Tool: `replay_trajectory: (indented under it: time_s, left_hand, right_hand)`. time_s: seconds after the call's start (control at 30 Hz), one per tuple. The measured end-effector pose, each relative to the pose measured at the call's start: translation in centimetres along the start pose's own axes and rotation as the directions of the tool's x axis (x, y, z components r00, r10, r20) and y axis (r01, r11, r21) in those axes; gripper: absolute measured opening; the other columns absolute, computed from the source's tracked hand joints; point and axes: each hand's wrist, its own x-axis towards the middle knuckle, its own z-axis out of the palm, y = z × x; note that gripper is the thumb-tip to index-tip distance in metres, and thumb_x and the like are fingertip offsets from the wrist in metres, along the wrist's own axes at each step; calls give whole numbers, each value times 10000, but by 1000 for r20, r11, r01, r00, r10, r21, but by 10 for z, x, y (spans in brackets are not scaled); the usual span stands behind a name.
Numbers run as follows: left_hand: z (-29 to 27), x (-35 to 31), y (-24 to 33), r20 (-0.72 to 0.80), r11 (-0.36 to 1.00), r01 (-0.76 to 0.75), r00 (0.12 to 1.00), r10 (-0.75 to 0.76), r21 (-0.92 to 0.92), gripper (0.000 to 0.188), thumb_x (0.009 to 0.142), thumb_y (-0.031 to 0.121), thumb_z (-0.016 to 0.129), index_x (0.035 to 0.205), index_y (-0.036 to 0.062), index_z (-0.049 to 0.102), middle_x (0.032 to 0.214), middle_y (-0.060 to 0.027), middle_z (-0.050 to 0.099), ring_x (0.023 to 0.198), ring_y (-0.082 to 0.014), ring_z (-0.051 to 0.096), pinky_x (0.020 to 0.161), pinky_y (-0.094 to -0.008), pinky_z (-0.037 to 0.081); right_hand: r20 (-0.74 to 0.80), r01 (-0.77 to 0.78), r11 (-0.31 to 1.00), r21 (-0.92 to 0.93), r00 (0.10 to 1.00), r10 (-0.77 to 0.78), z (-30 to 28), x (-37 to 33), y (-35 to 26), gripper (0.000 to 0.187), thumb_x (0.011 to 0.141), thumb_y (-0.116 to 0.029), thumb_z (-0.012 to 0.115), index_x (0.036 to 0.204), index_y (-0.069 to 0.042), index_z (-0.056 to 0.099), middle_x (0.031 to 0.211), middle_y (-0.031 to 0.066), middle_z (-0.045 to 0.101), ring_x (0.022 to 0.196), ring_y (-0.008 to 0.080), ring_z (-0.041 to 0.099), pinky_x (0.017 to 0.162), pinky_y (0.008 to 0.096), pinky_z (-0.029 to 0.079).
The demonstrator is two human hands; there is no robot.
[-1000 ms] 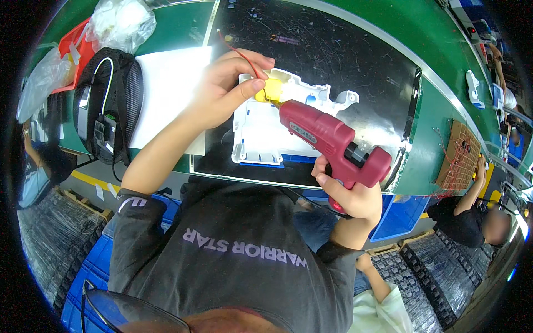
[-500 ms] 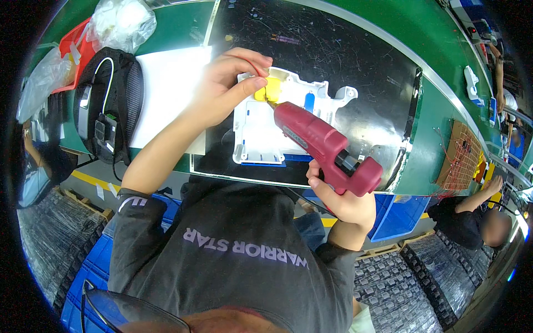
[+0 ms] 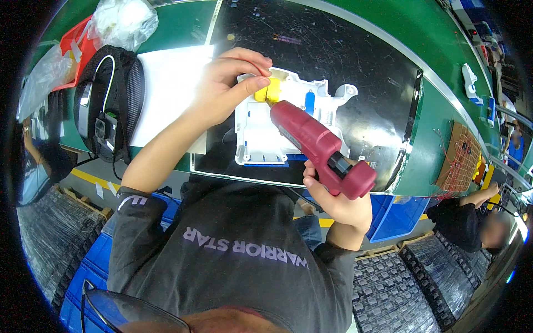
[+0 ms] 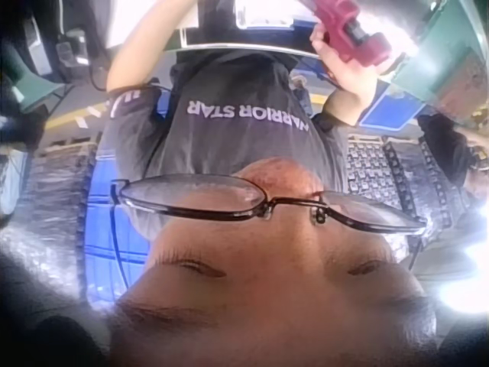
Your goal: Apply hot glue to secure components into a plastic housing on an assembly line.
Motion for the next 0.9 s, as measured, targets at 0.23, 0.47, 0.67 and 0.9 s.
replay_trajectory:
  time_s: [0.23, 0.47, 0.67, 0.9]
  left_hand:
    - [1, 1, 1, -4, 1000, -3, 1000, 3, -6, 129, 801, 133, 717, 846, 13, 702, 964, -84, 665, 892, -183, 638, 759, -287, 506]
    - [0, 0, 2, -2, 1000, -7, 1000, 7, 5, 128, 799, 129, 718, 847, 12, 702, 966, -87, 667, 893, -179, 638, 749, -287, 507]
    - [-1, 0, 1, 1, 1000, -8, 1000, 8, -1, 126, 802, 129, 716, 845, 12, 703, 969, -89, 668, 896, -180, 639, 748, -285, 508]
    - [-1, 0, 1, -3, 1000, -8, 1000, 8, 6, 128, 809, 130, 710, 841, 7, 691, 968, -92, 667, 881, -178, 645, 745, -280, 510]
  right_hand:
    - [-8, -13, 999, -34, 1000, 13, 0, 0, 1, 233, 721, 57, 704, 945, 33, 645, 856, 80, 673, 792, 147, 652, 710, 282, 526]
    - [5, -3, 999, -51, 1000, 3, -2, 1, 0, 239, 719, 64, 706, 948, 38, 642, 858, 82, 670, 795, 151, 650, 705, 287, 524]
    - [-5, -12, 1000, -15, 1000, 12, -5, -2, 0, 253, 714, 81, 697, 956, 41, 635, 870, 87, 667, 802, 160, 649, 708, 293, 523]
    - [-1, -33, 999, 32, 999, 33, -4, -4, 0, 266, 718, 86, 691, 973, 41, 629, 887, 87, 665, 817, 163, 646, 718, 292, 520]
